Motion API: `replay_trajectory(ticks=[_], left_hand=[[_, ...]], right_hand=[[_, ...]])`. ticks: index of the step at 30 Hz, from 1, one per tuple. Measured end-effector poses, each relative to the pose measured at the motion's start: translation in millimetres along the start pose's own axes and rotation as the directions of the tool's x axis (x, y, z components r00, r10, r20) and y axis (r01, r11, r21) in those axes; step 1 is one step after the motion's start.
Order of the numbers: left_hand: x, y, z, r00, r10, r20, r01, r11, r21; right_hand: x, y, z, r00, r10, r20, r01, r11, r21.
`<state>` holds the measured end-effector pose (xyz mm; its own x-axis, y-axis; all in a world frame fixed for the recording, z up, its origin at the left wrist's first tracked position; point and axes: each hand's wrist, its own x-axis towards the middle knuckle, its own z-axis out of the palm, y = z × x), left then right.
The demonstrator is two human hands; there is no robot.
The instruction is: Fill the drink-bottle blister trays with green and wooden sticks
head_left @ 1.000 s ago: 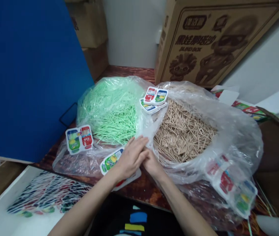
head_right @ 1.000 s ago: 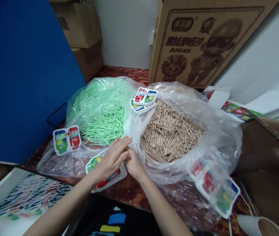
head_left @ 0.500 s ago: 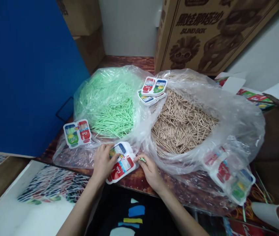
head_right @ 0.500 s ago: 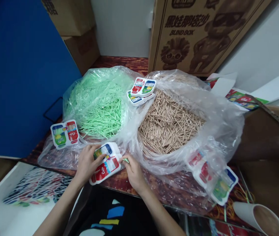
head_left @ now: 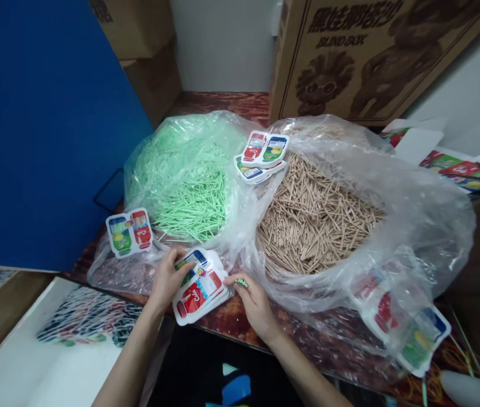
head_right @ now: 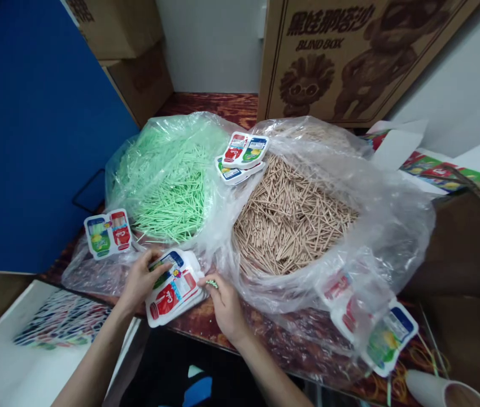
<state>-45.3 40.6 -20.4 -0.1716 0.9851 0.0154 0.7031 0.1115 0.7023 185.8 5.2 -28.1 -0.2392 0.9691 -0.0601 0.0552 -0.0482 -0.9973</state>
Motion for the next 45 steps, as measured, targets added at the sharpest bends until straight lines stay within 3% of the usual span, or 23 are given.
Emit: replay_trajectory(ticks=[7,20,25,32,45], left_hand=[[2,-8,-6.5,1.000,-0.007,0.010,0.007,1.000,-0.006],[2,-22,-14.7,0.980,0.196,-0.022,-0.197,0.978,-0.062],[-1,-18,-22.5,0.959,0.253,-0.127,-0.269,0.953,-0.137],[-14,2,-35.0,0.939,0.228,-0.257,-0.300,0.909,-0.291],[-35,-9,-39.8,0.965,0.138,-0.223,-0.215,0.906,-0.366]], right_hand=[[1,0,-1,1.000,0.000,0.019,0.001,1.000,-0.009],[0,-7,9,0.999,-0.007,-0.052,0.003,0.996,-0.090],[-3,-3,14,0.996,-0.009,-0.085,-0.001,0.993,-0.118],[-6,-4,18,0.995,-0.018,-0.097,0.003,0.988,-0.156],[-9,-7,18,0.993,-0.056,-0.099,0.039,0.985,-0.167]])
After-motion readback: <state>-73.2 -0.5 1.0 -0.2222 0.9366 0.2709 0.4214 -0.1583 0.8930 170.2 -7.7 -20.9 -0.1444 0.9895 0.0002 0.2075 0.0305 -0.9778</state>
